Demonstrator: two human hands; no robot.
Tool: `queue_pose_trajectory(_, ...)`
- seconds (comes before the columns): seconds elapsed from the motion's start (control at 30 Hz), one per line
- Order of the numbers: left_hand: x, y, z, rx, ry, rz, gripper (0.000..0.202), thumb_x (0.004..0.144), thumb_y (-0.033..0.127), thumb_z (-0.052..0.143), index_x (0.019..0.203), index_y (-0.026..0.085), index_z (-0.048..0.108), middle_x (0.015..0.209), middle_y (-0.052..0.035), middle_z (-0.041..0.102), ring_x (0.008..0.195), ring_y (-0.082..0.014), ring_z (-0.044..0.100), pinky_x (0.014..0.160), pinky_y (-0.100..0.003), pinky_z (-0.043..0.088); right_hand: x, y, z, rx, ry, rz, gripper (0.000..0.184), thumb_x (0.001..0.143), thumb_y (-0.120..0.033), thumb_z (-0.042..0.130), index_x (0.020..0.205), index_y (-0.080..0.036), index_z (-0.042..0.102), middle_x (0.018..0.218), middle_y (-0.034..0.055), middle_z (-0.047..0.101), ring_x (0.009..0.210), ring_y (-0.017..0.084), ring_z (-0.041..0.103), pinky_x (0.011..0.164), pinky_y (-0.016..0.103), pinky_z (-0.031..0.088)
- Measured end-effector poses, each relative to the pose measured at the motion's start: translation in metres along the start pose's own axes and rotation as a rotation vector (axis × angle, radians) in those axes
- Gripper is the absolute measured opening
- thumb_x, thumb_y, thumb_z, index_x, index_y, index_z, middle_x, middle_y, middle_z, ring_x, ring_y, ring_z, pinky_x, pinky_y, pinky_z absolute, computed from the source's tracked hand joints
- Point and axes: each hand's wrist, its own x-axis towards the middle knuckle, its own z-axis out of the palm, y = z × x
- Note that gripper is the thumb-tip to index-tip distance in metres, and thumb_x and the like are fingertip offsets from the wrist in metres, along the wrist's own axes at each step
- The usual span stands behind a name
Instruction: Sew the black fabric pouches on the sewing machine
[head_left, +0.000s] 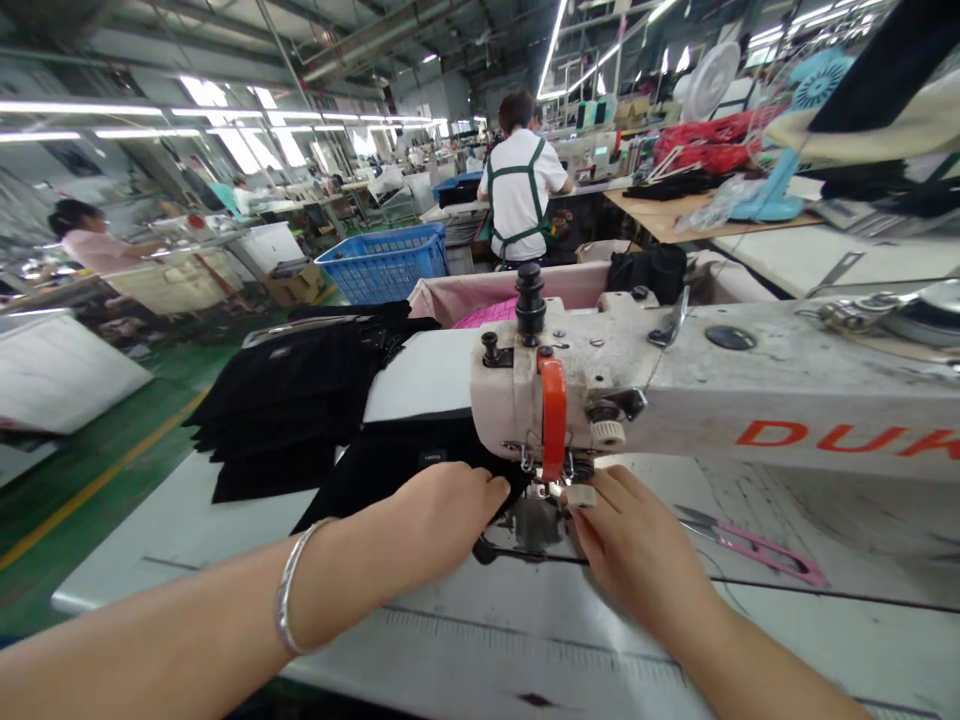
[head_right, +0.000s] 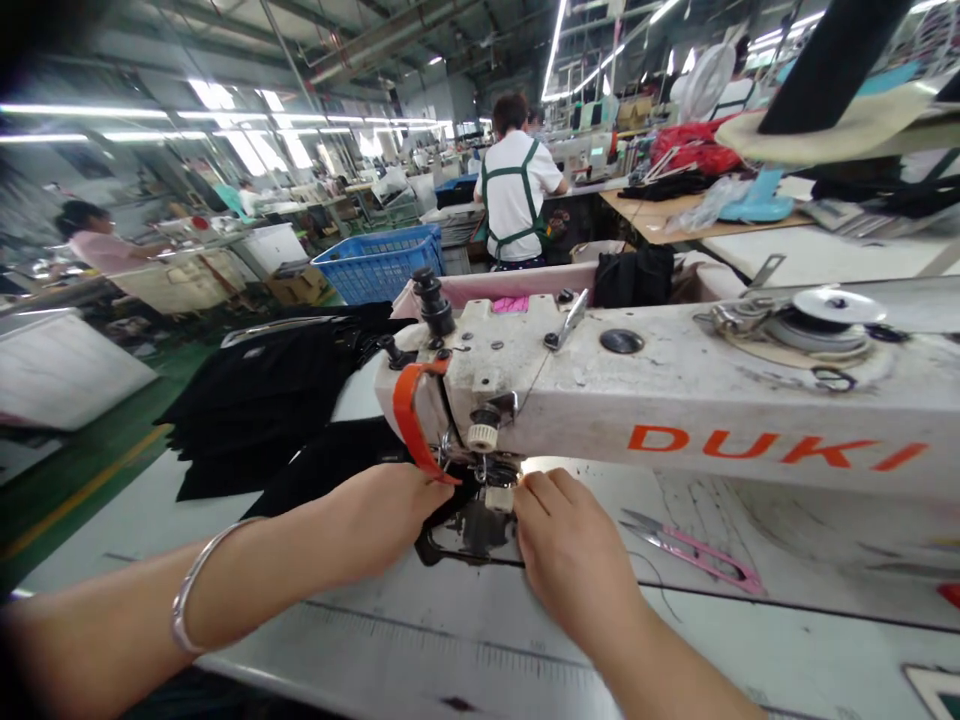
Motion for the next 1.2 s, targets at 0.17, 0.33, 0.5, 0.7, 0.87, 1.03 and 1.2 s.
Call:
queue_pose_trajectory(0.17, 0.003, 0.008, -0.043, -0.503, -0.272, -0.177, 0.012, 0.080, 0.016, 0.053, 0.070, 0.019, 0.049, 0.069, 0.0013, 0.061, 0.063, -0.0179, 0.066, 0.055, -0.026, 0.047, -0.009, -0.014, -0.001, 0.103, -0.082, -0.179, 0.040, 0.093, -0.009, 0.042, 0.131, -0.014, 0.053, 0.127, 0.0106, 0.060, 0.112, 0.027, 0.054, 0.095, 0.046, 0.048)
queue_pose_trajectory(0.33, -0.001, 0.010, -0.051, -1.048, -0.581, -0.396, 0.013, 0.076, 0.015, 0.048, 0.073, 0.021, 0.037, 0.062, 0.0067, 0.049, 0.050, -0.0150, 0.063, 0.045, -0.023, 0.046, -0.007, -0.021, -0.002, 0.147, -0.169, -0.128, 0.029, 0.096, -0.021, 0.047, 0.120, -0.019, 0.063, 0.123, 0.0076, 0.063, 0.111, 0.027, 0.056, 0.094, 0.049, 0.048)
queue_pose_trajectory(0.5, 0.001, 0.025, -0.055, -0.673, -0.027, -0.105, 0.018, 0.070, 0.007, 0.054, 0.059, 0.019, 0.044, 0.087, -0.0034, 0.060, 0.091, -0.0205, 0.060, 0.081, -0.031, 0.049, -0.008, -0.025, -0.003, 0.207, -0.189, -0.135, 0.032, 0.092, -0.021, 0.055, 0.124, -0.023, 0.061, 0.119, 0.0062, 0.065, 0.110, 0.026, 0.056, 0.093, 0.046, 0.048)
queue_pose_trajectory(0.7, 0.012, 0.027, -0.061, -0.806, -0.115, -0.116, 0.026, 0.069, 0.003, 0.050, 0.057, 0.018, 0.033, 0.073, 0.0023, 0.056, 0.069, -0.0129, 0.054, 0.064, -0.023, 0.042, -0.010, -0.028, -0.005, 0.258, -0.272, -0.132, 0.031, 0.093, -0.021, 0.054, 0.123, -0.023, 0.061, 0.113, 0.0049, 0.064, 0.109, 0.026, 0.055, 0.093, 0.046, 0.046)
queue_pose_trajectory(0.87, 0.017, 0.028, -0.061, -0.754, -0.138, -0.092, 0.023, 0.071, 0.003, 0.050, 0.059, 0.018, 0.037, 0.072, 0.0022, 0.055, 0.066, -0.0113, 0.051, 0.060, -0.021, 0.038, -0.007, -0.029, -0.005, 0.272, -0.282, -0.113, 0.030, 0.094, -0.019, 0.049, 0.121, -0.024, 0.061, 0.113, 0.0050, 0.063, 0.108, 0.026, 0.054, 0.091, 0.046, 0.046)
queue_pose_trajectory(1.03, 0.022, 0.029, -0.060, -0.676, -0.118, -0.078, 0.016, 0.081, 0.008, 0.053, 0.069, 0.017, 0.055, 0.077, -0.0002, 0.062, 0.068, -0.0137, 0.057, 0.064, -0.023, 0.044, -0.006, -0.029, -0.004, 0.272, -0.246, -0.104, 0.025, 0.095, -0.016, 0.045, 0.113, -0.022, 0.062, 0.113, 0.0068, 0.063, 0.110, 0.026, 0.053, 0.092, 0.045, 0.045)
queue_pose_trajectory(1.2, -0.042, 0.024, -0.025, -0.504, 0.198, -0.553, 0.022, 0.095, 0.032, 0.050, 0.111, 0.022, 0.061, 0.105, -0.0058, 0.065, 0.101, -0.0237, 0.060, 0.094, -0.039, 0.046, -0.011, -0.028, -0.004, 0.248, -0.198, -0.027, 0.014, 0.089, -0.014, 0.051, 0.096, -0.019, 0.062, 0.106, 0.0075, 0.061, 0.102, 0.026, 0.053, 0.091, 0.046, 0.045)
